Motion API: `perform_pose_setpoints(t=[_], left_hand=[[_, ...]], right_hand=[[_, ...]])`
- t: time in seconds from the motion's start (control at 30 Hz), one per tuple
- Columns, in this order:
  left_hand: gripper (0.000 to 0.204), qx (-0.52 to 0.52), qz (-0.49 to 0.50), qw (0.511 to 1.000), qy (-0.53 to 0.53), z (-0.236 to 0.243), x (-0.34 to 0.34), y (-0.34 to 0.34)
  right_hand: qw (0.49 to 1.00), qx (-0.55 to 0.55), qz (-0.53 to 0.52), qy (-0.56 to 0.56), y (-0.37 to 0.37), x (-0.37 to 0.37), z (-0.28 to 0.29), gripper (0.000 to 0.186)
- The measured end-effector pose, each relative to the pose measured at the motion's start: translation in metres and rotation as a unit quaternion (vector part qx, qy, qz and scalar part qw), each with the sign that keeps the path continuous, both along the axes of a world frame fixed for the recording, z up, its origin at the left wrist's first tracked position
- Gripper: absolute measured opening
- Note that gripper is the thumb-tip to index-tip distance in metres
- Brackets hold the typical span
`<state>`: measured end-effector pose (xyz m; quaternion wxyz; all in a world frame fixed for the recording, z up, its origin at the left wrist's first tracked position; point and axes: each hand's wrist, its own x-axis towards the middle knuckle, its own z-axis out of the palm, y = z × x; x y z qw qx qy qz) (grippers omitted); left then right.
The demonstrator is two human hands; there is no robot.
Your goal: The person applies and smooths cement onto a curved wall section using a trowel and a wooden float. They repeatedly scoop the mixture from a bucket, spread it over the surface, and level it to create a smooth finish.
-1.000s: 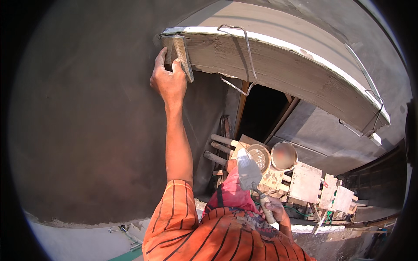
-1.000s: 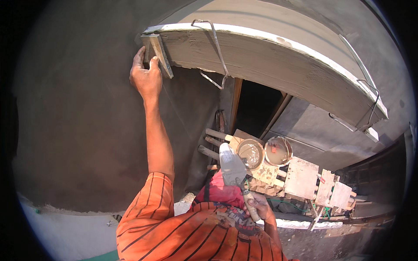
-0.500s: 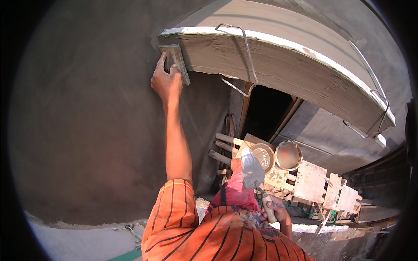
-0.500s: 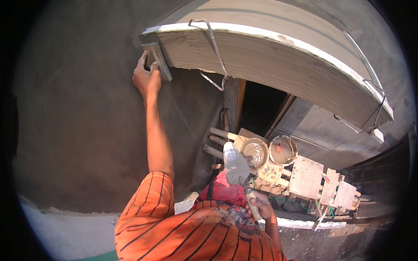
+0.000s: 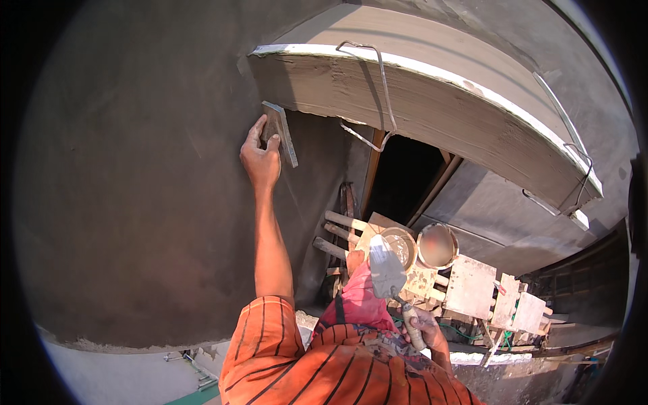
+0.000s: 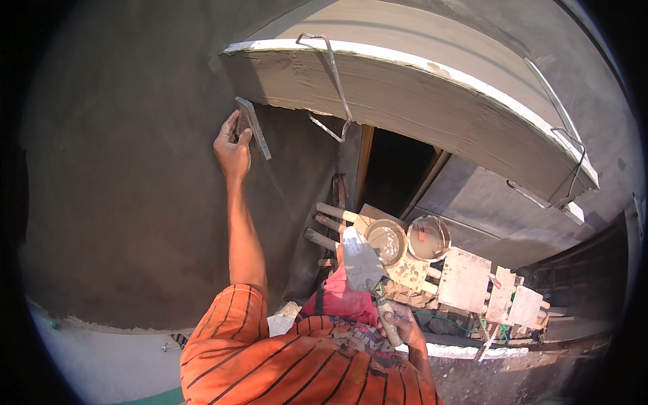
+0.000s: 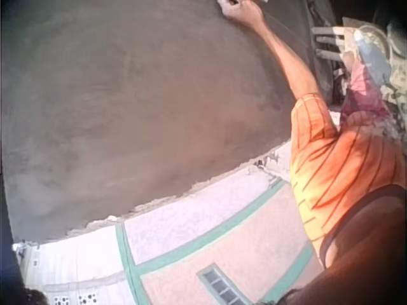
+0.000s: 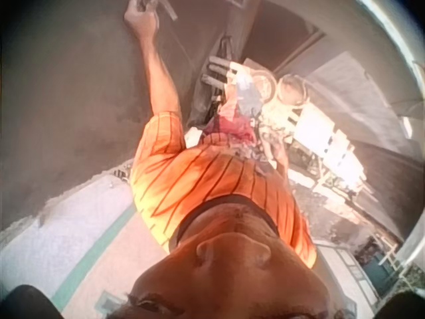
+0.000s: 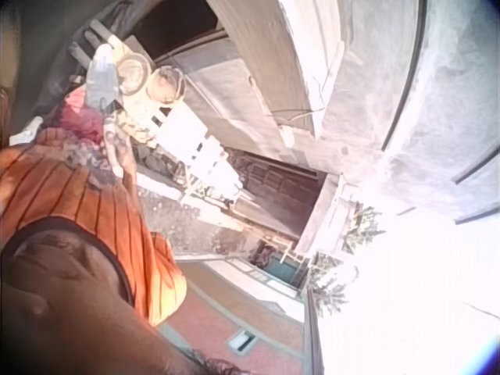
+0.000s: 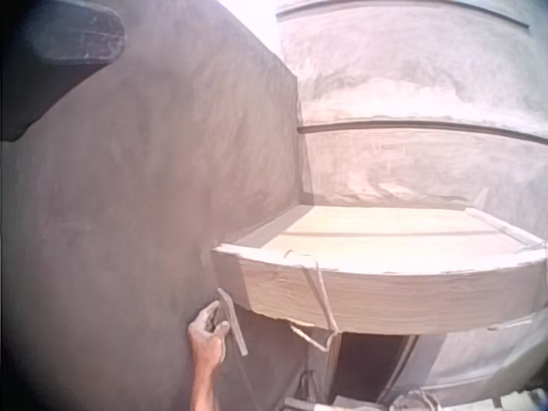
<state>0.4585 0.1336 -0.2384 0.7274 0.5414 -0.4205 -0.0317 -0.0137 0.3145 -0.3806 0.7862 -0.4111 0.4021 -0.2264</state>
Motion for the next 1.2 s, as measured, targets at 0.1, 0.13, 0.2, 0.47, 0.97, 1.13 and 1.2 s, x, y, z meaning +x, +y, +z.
perform_pose_setpoints(t=[0.1, 0.13, 0.2, 0.47, 0.97, 1.13, 1.2], left_hand=[[0.049, -0.102, -0.081, 0.991, 0.036, 0.038, 0.014, -0.012], [0.049, -0.124, -0.093, 0.987, 0.037, 0.054, 0.016, -0.016], [0.049, -0.090, -0.050, 0.995, -0.006, 0.077, 0.020, -0.022], [0.045, -0.057, 0.007, 0.997, -0.047, 0.083, -0.065, -0.021], [0.044, -0.095, -0.126, 0.987, -0.006, 0.089, -0.126, -0.015], [0.045, -0.146, -0.187, 0.968, 0.088, 0.083, -0.105, -0.010], [0.045, -0.157, -0.157, 0.969, 0.104, 0.078, -0.092, -0.007]], right_hand=[[1.000, -0.004, -0.001, -0.004, 0.002, 0.001, -0.003, 0.049], [1.000, 0.002, -0.003, -0.008, 0.002, 0.001, -0.004, 0.048], [1.000, 0.016, -0.007, -0.019, 0.003, 0.001, -0.009, 0.048], [0.999, 0.012, -0.002, -0.045, 0.004, 0.002, -0.022, 0.044], [0.999, -0.015, -0.037, 0.020, 0.035, 0.004, 0.007, 0.055], [0.999, -0.024, -0.047, 0.015, 0.040, 0.003, 0.001, 0.050], [0.999, -0.024, -0.045, 0.012, 0.038, 0.003, 0.004, 0.049]])
